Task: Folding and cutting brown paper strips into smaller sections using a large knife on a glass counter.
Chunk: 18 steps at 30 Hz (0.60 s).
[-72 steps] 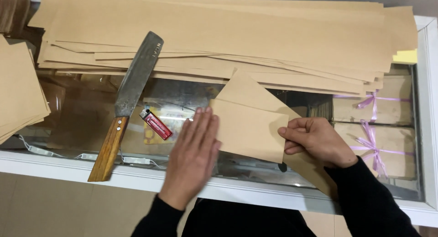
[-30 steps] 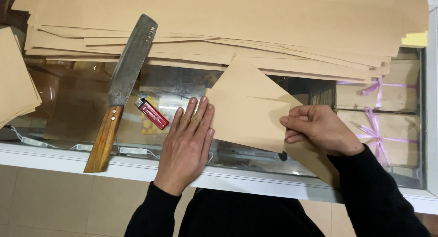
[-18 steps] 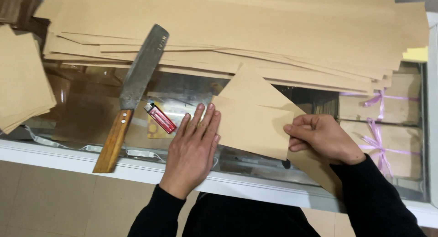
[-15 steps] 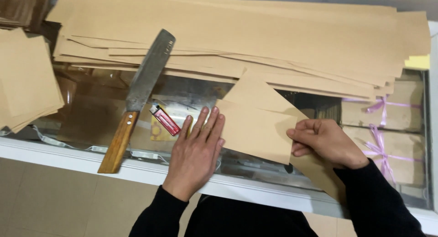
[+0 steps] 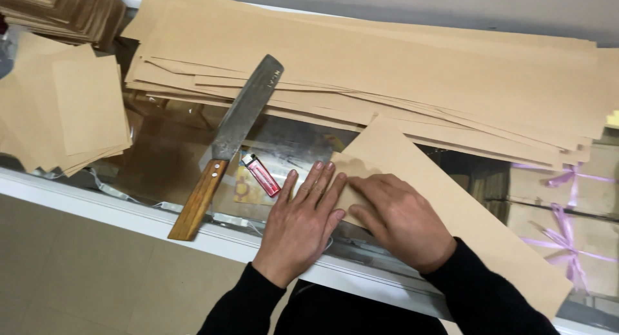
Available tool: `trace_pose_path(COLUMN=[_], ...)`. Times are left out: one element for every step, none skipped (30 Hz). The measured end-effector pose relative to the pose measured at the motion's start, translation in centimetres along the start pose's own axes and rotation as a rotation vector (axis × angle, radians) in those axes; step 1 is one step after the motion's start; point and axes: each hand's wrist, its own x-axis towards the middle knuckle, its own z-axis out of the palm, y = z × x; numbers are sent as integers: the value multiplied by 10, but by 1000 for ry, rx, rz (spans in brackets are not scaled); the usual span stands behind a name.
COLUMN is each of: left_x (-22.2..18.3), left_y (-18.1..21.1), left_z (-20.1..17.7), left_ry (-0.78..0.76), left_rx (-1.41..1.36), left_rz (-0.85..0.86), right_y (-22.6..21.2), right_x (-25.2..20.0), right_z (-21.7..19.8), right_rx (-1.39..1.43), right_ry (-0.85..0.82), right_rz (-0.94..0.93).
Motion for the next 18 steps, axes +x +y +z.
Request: trace_pose_path(left_x=[1, 2, 3, 2, 2, 2, 1, -1, -3, -6, -9, -12, -9, -7, -5, -2, 1, 4], left_y=[-2, -3, -4, -7, -9, -11, -16, -21, -26, -34, -42, -50, -50, -51, -52, -51, -50, -48], left_z=[-4, -8, -12, -15, -19, -22, -25, -29, -32, -34, -36, -38, -37, -36, -35, -34, -32, -31], left_ry=[-2, -63, -124, -123, -62, -1, 0, 138, 276, 275, 218, 159, 158, 129, 99, 98, 52, 6], left_rx=[4, -116, -237, -238, -216, -196, -198, -120, -41, -41, 47, 136, 135, 92, 50, 50, -52, -155], left_rz=[-3, -32, -61, -61, -97, -130, -128, -208, -286, -285, -441, -595, -593, -640, -686, -686, -712, -737], right_y=[-1, -1, -1, -1, 0, 0, 0, -1, -2, -3, -5, -6, -6, -6, -6, -6, -6, -5], right_x=[2, 2, 3, 2, 1, 1, 0, 0, -1, -1, -2, -2, -3, -3, -3, -3, -3, -3], right_z=[1, 1, 1, 3, 5, 7, 7, 8, 8, 9, 10, 10, 11, 12, 12, 13, 13, 13], right_rx=[4, -35, -75, -76, -126, -177, -180, -203, -227, -227, -249, -273, -274, -270, -267, -266, -263, -260], right_ry=[0, 10, 20, 20, 34, 49, 49, 37, 26, 26, 50, 74, 74, 73, 72, 72, 68, 65], right_rz=[-3, 1, 4, 4, -28, -58, -56, -60, -65, -64, -102, -140, -138, -127, -117, -116, -111, -106])
